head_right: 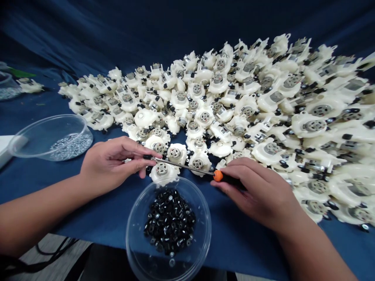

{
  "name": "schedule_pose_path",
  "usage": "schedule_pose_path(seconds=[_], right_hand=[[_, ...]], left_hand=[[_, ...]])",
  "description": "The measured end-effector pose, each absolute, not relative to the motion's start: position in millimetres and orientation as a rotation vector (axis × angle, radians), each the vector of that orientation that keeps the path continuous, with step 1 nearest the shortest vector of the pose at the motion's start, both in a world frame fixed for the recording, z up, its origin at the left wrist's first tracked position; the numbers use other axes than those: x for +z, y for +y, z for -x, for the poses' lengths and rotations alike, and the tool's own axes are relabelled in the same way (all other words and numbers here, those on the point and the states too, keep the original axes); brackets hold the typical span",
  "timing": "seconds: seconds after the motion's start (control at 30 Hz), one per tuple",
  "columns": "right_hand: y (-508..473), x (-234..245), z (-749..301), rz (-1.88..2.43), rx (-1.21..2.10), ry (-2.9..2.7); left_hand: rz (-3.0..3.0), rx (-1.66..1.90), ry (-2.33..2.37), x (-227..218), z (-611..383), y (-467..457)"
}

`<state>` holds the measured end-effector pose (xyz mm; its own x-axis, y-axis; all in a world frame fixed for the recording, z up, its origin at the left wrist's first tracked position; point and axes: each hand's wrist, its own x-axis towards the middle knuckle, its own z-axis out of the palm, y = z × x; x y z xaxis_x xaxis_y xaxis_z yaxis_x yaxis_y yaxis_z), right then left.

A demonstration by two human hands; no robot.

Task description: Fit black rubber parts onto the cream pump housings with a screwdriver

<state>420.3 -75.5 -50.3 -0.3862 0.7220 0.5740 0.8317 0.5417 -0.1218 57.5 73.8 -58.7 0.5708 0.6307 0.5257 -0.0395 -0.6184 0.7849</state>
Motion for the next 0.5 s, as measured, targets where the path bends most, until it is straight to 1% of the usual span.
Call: schedule_pose_path(seconds=[0.3,0.5], right_hand=[[-71.2,-46.3,-421.4,1.227,-0.207,-2.271],[-76.5,-46.8,-416.6,1.307,-0.257,-2.151]], left_hand=[[-1.992,1.086,0.428,-58.9,-57.2,74.2],[-2.067,1.045,0.457,-56.9,-55.6,73.7]])
